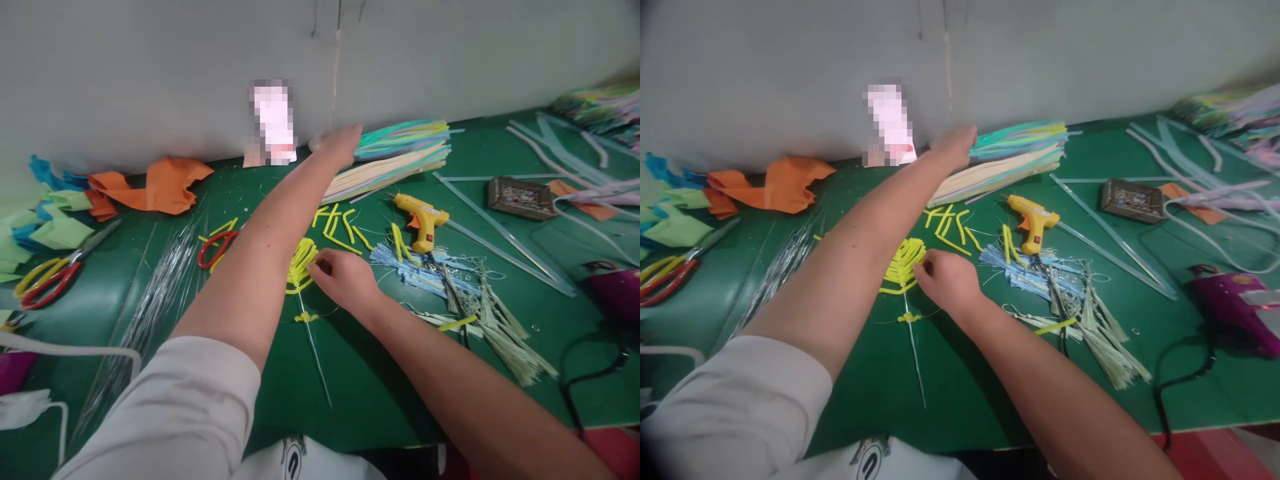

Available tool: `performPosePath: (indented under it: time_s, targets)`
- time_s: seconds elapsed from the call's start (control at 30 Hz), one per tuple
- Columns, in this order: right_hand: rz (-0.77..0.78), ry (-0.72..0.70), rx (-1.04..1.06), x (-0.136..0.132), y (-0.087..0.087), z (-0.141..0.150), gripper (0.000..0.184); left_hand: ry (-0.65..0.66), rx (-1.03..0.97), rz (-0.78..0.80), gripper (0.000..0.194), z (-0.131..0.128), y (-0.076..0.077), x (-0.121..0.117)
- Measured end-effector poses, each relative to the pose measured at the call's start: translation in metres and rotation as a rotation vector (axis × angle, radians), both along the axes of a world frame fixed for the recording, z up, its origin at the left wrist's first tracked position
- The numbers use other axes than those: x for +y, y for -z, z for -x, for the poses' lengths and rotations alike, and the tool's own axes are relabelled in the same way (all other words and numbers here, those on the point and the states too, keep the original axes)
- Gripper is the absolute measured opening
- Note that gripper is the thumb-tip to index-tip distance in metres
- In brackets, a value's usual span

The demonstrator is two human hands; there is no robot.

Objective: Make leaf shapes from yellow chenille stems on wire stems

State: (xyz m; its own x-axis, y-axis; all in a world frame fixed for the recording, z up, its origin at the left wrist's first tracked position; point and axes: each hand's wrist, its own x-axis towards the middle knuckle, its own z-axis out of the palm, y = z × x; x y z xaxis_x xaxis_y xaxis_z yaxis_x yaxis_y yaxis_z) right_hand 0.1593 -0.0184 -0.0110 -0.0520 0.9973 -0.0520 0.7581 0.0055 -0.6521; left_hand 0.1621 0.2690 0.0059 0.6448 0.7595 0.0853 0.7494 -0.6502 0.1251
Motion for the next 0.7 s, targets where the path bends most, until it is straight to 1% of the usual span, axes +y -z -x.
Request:
performPosePath:
  time_s: [0.07, 0.13, 0.2, 0.23, 0.27, 0.3, 0.33, 0.4, 0.43, 0.47, 0.5, 0.6, 0.67, 0.7]
  targets:
    - [-0.002, 0.000, -0.005, 0.000, 0.000, 0.000, 0.022, 0.068, -0.004, -0.125, 0.041, 0.005, -0.004, -0.008]
    - [0.001, 0.007, -0.008, 0.001, 0.001, 0.000, 0.021, 0.163, 0.015, -0.189, 0.047, 0.017, -0.009, -0.015]
    - [0.008, 0.017, -0.008, 0.001, 0.001, 0.001, 0.021, 0.262, 0.051, -0.186, 0.054, 0.034, -0.013, -0.023]
    - [0.012, 0.019, -0.007, 0.001, 0.001, 0.001, 0.021, 0.313, 0.058, -0.162, 0.053, 0.043, -0.015, -0.027]
    - [0.015, 0.019, -0.008, 0.001, 0.002, 0.001, 0.021, 0.326, 0.024, -0.133, 0.051, 0.053, -0.016, -0.029]
    - [0.014, 0.018, -0.012, 0.001, 0.002, 0.001, 0.021, 0.295, -0.040, -0.114, 0.046, 0.061, -0.017, -0.031]
    - [0.011, 0.018, -0.017, 0.001, 0.002, 0.001, 0.022, 0.225, -0.121, -0.109, 0.041, 0.067, -0.016, -0.032]
    - [-0.004, 0.014, -0.026, 0.000, 0.003, 0.001, 0.023, 0.000, -0.284, -0.115, 0.034, 0.074, -0.012, -0.030]
    - [-0.009, 0.014, -0.029, 0.000, 0.003, 0.001, 0.023, -0.103, -0.340, -0.106, 0.032, 0.074, -0.008, -0.028]
    - [-0.009, 0.014, -0.032, 0.000, 0.003, 0.001, 0.022, -0.179, -0.371, -0.082, 0.030, 0.073, -0.003, -0.025]
    - [-0.006, 0.015, -0.036, 0.000, 0.003, 0.001, 0.022, -0.216, -0.377, -0.047, 0.028, 0.070, 0.002, -0.022]
    - [0.008, 0.013, -0.047, 0.000, 0.003, 0.001, 0.023, -0.272, -0.380, 0.030, 0.024, 0.062, 0.013, -0.019]
    - [0.009, 0.006, -0.050, 0.000, 0.003, 0.001, 0.023, -0.309, -0.407, 0.016, 0.027, 0.058, 0.016, -0.020]
    - [0.005, 0.003, -0.051, 0.000, 0.002, 0.001, 0.024, -0.315, -0.425, -0.021, 0.032, 0.056, 0.016, -0.021]
